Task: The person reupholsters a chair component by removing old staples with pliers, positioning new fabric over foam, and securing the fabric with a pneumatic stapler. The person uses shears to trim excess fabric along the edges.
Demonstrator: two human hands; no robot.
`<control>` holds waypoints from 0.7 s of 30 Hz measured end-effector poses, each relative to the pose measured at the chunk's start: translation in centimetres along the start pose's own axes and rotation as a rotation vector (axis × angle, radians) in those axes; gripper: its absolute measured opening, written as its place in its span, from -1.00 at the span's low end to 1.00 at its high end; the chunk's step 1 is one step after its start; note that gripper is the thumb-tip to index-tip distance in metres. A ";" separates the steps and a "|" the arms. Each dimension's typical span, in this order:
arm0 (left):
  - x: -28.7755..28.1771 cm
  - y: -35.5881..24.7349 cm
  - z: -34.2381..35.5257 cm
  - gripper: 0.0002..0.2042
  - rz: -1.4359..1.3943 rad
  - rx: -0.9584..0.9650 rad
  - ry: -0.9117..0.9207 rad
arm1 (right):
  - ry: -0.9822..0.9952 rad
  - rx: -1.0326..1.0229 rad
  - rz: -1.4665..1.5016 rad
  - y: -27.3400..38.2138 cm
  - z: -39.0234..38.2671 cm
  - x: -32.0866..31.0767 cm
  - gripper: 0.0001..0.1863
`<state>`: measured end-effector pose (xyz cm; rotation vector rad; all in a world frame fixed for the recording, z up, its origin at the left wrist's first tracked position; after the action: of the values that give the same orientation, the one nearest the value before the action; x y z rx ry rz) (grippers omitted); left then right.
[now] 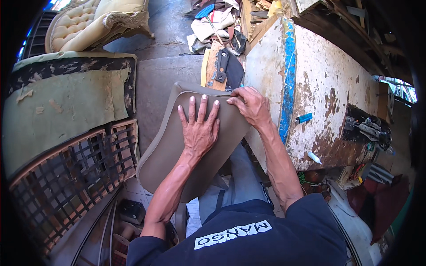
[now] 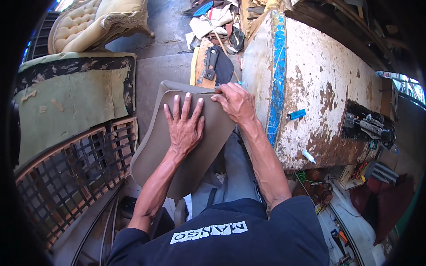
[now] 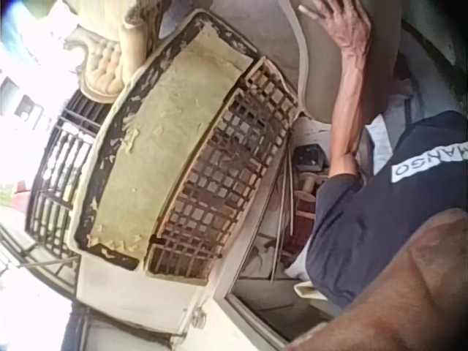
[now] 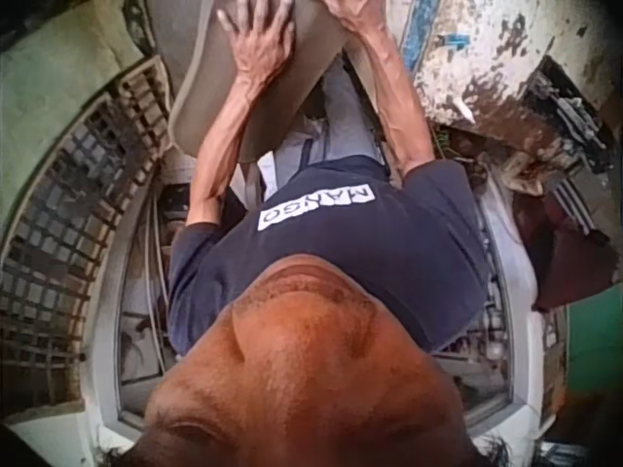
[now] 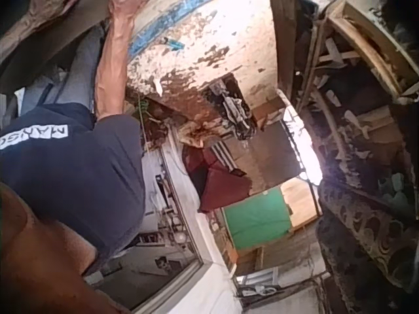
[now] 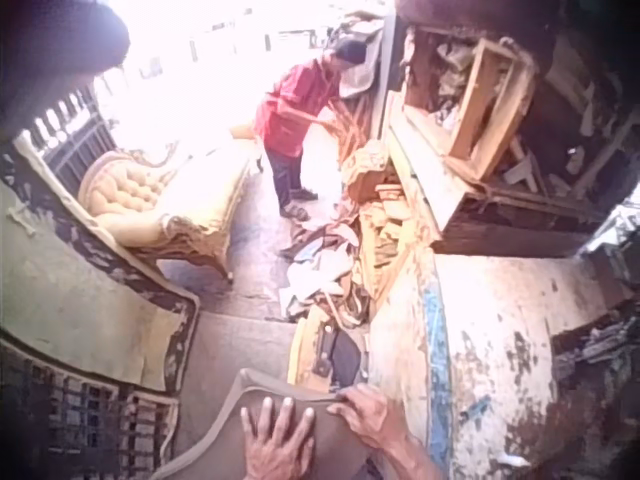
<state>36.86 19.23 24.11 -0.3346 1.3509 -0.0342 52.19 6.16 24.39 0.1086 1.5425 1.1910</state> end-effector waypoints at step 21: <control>2.1 -1.8 0.1 -0.40 0.088 0.091 0.087 | -0.084 0.350 0.233 -4.4 -3.2 0.3 -0.77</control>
<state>37.72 17.07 22.64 -0.1981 1.4446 -0.0373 51.81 2.25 20.55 0.5761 1.6835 1.0672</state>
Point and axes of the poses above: each hand's wrist, its own z-axis towards the middle knuckle, its own x-axis out of the palm, y = z × x, the point moved 4 cm from there along z, towards the middle knuckle, and after that the axes turned 4 degrees about -y, right-handed, at the moved point
